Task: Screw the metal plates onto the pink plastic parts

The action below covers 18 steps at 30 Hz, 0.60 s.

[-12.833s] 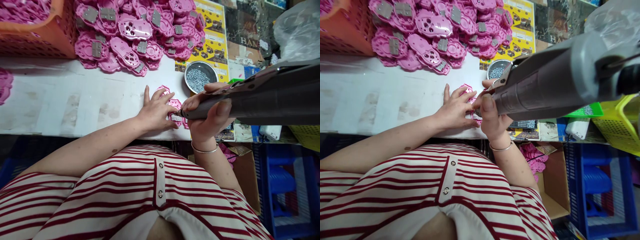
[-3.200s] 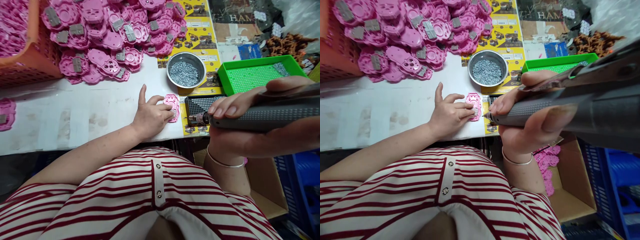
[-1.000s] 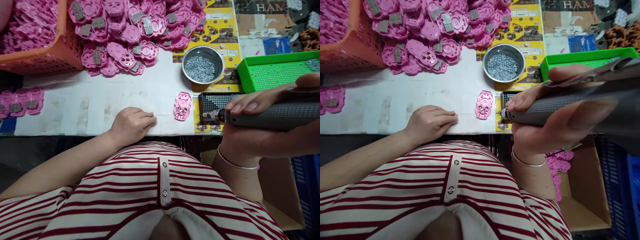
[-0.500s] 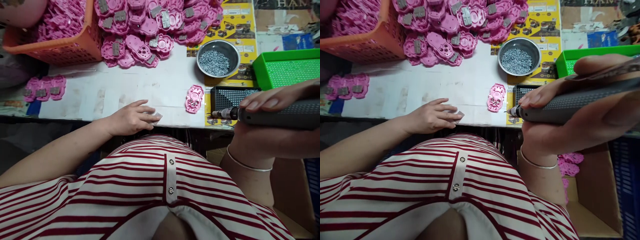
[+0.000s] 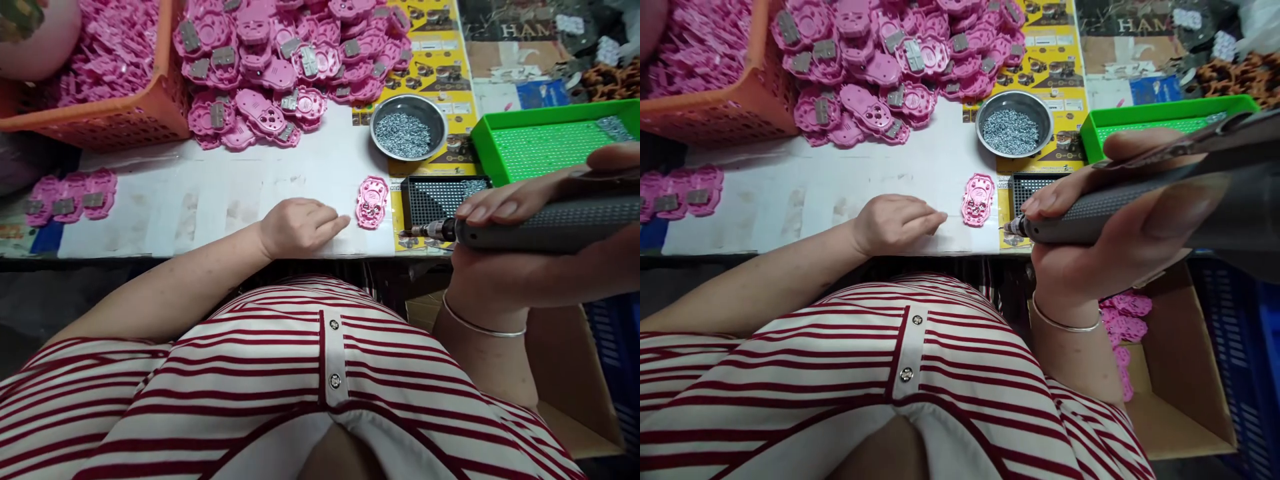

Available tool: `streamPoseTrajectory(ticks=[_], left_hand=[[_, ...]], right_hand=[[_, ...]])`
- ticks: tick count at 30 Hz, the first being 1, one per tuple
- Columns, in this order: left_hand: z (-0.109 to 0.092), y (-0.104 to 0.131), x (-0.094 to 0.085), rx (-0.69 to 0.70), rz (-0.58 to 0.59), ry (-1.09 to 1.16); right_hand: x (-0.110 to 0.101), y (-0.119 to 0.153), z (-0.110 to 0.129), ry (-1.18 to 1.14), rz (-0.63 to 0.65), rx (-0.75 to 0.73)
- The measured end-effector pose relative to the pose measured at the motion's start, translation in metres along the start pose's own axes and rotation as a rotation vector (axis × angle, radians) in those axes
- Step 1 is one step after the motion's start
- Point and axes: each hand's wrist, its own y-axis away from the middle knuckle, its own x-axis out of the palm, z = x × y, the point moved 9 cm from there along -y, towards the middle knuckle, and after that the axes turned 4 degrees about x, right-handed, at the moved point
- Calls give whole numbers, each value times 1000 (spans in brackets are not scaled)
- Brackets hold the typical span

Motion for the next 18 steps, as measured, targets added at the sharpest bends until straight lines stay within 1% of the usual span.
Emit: streamPoseTrajectory(ticks=[2,3,6,9,11,13,15,18], left_hand=[[10,-20,4,-96,30,0],[14,-30,5,-133,44,-6],[21,-57,9,-213,84,-7],[25,-74,24,-240,160,5],[19,-81,38,-189,215,-14],[9,-85,48,-96,219,-67],[-5,-86,49,-4,163,-156],[-20,-81,44,64,80,-273]], right_hand=[[-8,-1,13,-81,-86,-141],[-9,-2,14,-108,-89,-161],[-13,-5,8,-129,-82,-131],[-19,-7,2,-141,-68,-123],[-21,-10,-2,-181,-34,-122],[-23,-12,-4,-212,-22,-125],[-29,-13,-4,-187,-61,-136],[-32,-14,-2,-134,-73,-140]])
